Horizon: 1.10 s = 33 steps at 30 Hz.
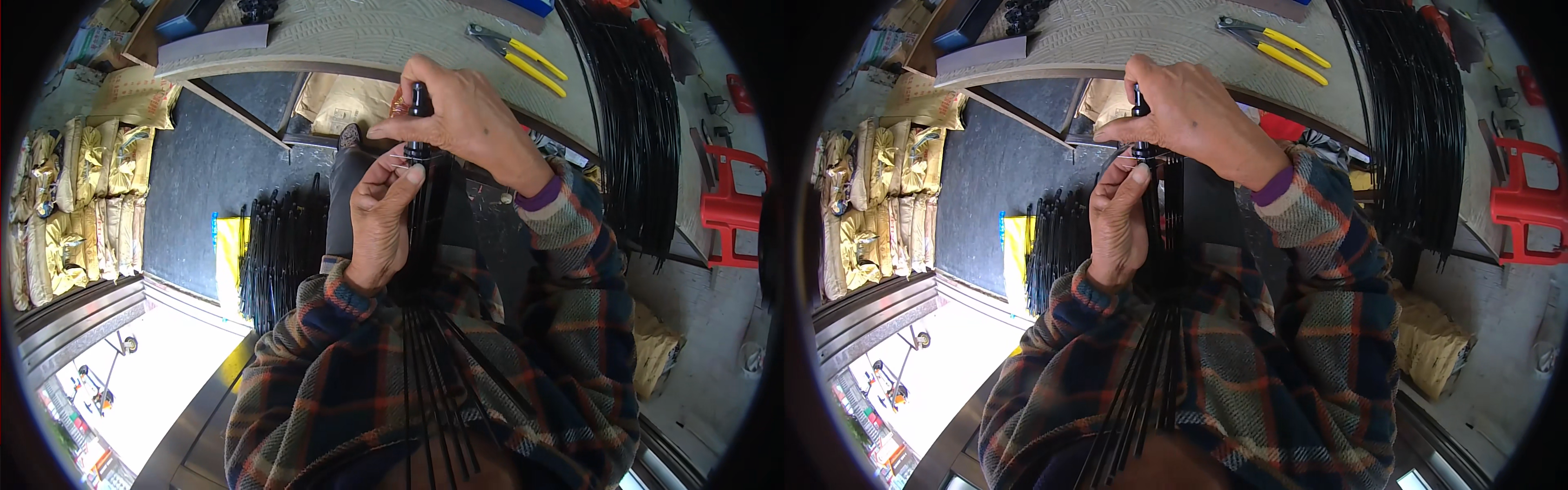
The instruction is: Assembling and cutting black cable or rod components using pliers and a jig on a production floor.
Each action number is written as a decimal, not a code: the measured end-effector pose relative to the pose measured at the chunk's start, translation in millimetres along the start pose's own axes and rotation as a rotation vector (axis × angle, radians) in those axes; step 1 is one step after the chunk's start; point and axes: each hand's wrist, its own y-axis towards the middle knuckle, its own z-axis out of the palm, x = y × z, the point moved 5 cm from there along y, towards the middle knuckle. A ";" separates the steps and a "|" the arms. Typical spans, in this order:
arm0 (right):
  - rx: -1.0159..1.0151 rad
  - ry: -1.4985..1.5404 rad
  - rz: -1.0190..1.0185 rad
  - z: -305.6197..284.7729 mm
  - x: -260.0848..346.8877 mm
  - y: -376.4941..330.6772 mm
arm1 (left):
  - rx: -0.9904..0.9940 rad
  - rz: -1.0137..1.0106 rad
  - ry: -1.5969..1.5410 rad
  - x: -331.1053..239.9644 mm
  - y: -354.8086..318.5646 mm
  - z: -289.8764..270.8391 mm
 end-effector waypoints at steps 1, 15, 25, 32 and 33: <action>-0.002 0.003 -0.018 0.9 1.7 0.7 | -0.001 0.001 0.000 0.3 -0.1 -0.3; 0.112 0.218 0.015 -12.3 8.4 -10.7 | 0.095 0.114 -0.020 -3.4 -4.9 -2.6; -0.575 0.625 0.296 46.2 15.2 -81.6 | -0.063 0.052 0.054 -10.2 -10.2 -17.6; -0.354 1.387 0.610 94.5 11.6 -89.9 | 0.069 0.065 -0.026 -18.1 -10.0 -29.0; -0.382 1.370 0.566 94.1 11.6 -90.0 | 0.071 0.055 -0.012 -17.7 -9.5 -31.3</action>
